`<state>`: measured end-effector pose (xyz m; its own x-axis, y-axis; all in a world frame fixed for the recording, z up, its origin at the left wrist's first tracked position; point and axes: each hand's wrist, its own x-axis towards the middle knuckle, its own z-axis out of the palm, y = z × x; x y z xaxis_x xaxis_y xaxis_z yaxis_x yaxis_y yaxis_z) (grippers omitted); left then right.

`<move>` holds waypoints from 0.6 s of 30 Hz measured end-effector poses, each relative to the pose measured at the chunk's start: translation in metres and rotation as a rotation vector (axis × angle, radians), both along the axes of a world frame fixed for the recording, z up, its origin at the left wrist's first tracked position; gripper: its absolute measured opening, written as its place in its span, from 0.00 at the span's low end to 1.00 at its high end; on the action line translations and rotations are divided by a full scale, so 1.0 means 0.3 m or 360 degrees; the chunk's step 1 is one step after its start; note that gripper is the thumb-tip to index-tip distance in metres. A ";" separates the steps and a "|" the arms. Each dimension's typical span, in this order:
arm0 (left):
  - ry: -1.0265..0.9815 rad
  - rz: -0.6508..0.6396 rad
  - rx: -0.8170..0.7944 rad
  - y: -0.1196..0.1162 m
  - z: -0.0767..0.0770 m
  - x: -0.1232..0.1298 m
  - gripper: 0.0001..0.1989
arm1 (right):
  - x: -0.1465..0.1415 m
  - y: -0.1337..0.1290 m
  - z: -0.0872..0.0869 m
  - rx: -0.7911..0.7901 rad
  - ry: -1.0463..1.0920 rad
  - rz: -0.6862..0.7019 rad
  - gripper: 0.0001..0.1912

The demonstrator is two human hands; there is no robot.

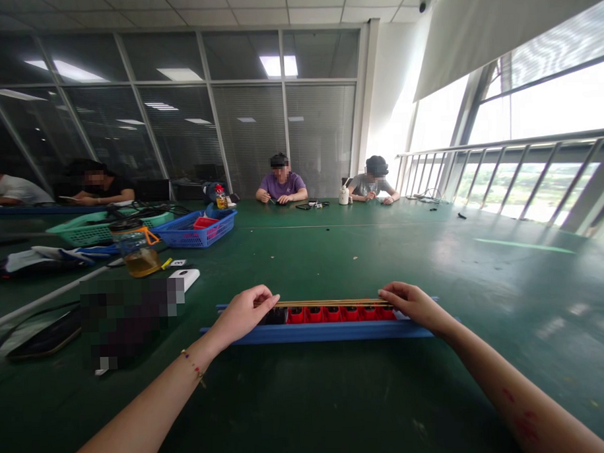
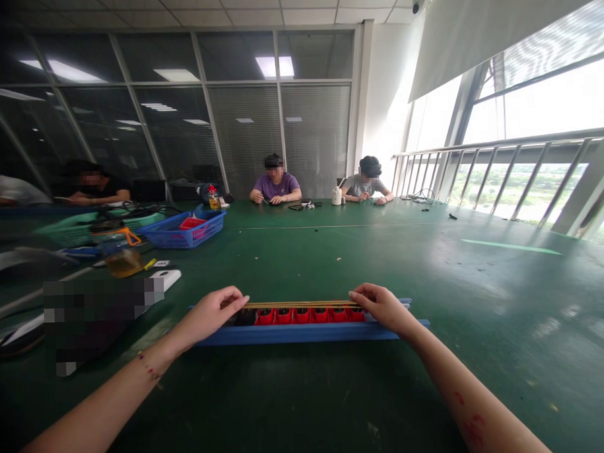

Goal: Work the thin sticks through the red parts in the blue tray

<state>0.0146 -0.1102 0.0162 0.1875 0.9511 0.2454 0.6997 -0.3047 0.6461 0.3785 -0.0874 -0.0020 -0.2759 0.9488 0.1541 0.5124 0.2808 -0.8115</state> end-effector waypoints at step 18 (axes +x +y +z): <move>-0.0204 -0.0046 -0.0098 -0.006 0.000 0.002 0.16 | 0.005 0.009 -0.010 0.0075 0.0162 -0.0025 0.17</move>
